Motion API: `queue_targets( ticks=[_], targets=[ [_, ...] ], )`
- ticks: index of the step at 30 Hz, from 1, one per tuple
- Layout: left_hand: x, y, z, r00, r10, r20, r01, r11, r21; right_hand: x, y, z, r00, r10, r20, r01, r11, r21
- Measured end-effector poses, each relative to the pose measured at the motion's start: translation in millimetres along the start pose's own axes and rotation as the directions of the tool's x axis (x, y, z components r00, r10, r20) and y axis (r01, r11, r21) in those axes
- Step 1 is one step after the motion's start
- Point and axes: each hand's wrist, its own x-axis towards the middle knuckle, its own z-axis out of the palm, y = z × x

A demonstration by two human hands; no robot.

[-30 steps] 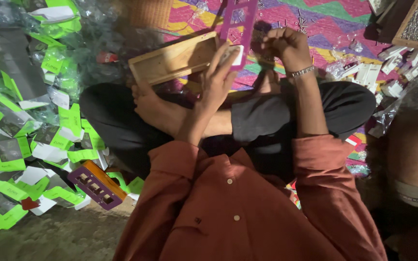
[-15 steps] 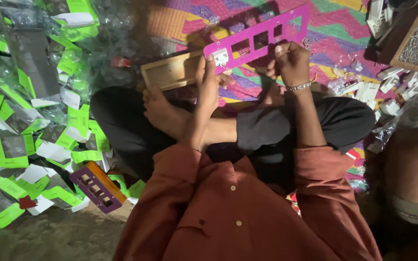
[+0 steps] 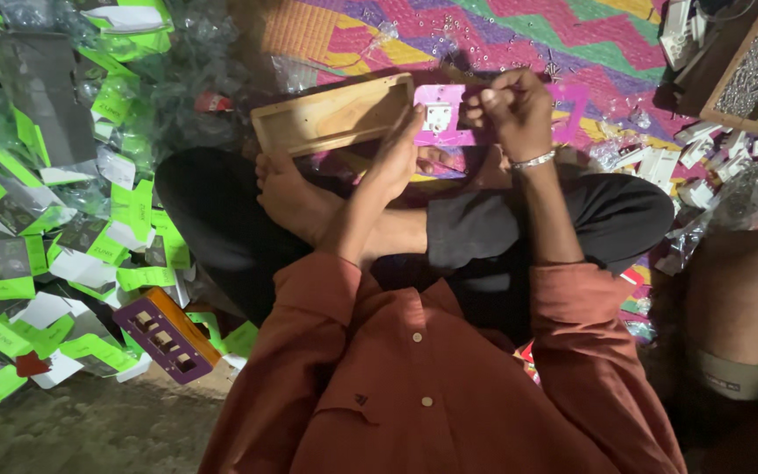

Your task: The person sits on the floor and assembles electrical components. They insert white plastic inserts into a red plastic frame, then switch to a pink frame, inserting white inserts and securing them with metal pins. The person handles multiple frames and components throughout the process.

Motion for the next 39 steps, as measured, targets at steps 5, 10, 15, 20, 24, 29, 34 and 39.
queue_targets(
  ticks=[5,10,15,20,24,29,34,39],
  targets=[
    [-2.3,-6.7,-1.6,0.995,0.036,0.094,-0.045,0.994,0.098,-4.8,5.4,9.6,0.990,-0.121,0.068,0.139,0.900,-0.414],
    [1.8,-14.5,-4.9,0.992,0.059,0.111,-0.081,0.975,0.205,-3.7,2.0,7.9,0.955,-0.212,0.208,0.285,0.855,-0.434],
    [4.7,-16.3,-3.6,0.984,0.106,0.141,-0.132,0.972,0.195,2.5,5.8,8.4,0.952,-0.193,0.237,0.288,0.824,-0.488],
    [3.7,-15.0,-0.8,0.995,0.093,0.047,-0.102,0.961,0.256,8.2,16.7,6.9,0.962,-0.155,0.227,0.259,0.783,-0.566],
    [5.9,-17.1,-1.9,0.989,0.140,0.052,-0.149,0.948,0.280,10.0,22.0,6.6,0.960,-0.160,0.231,0.268,0.764,-0.586],
    [10.1,-21.3,-3.6,0.963,0.248,0.101,-0.268,0.899,0.348,9.4,20.9,8.9,0.984,-0.104,0.141,0.167,0.808,-0.565],
    [12.6,-23.6,-5.7,0.964,0.248,0.097,-0.266,0.902,0.339,9.9,20.1,11.0,0.986,-0.046,0.163,0.123,0.854,-0.505],
    [13.8,-23.6,-6.8,0.963,0.258,0.081,-0.270,0.904,0.331,11.2,20.8,11.2,0.981,-0.083,0.172,0.161,0.847,-0.506]
  ],
)
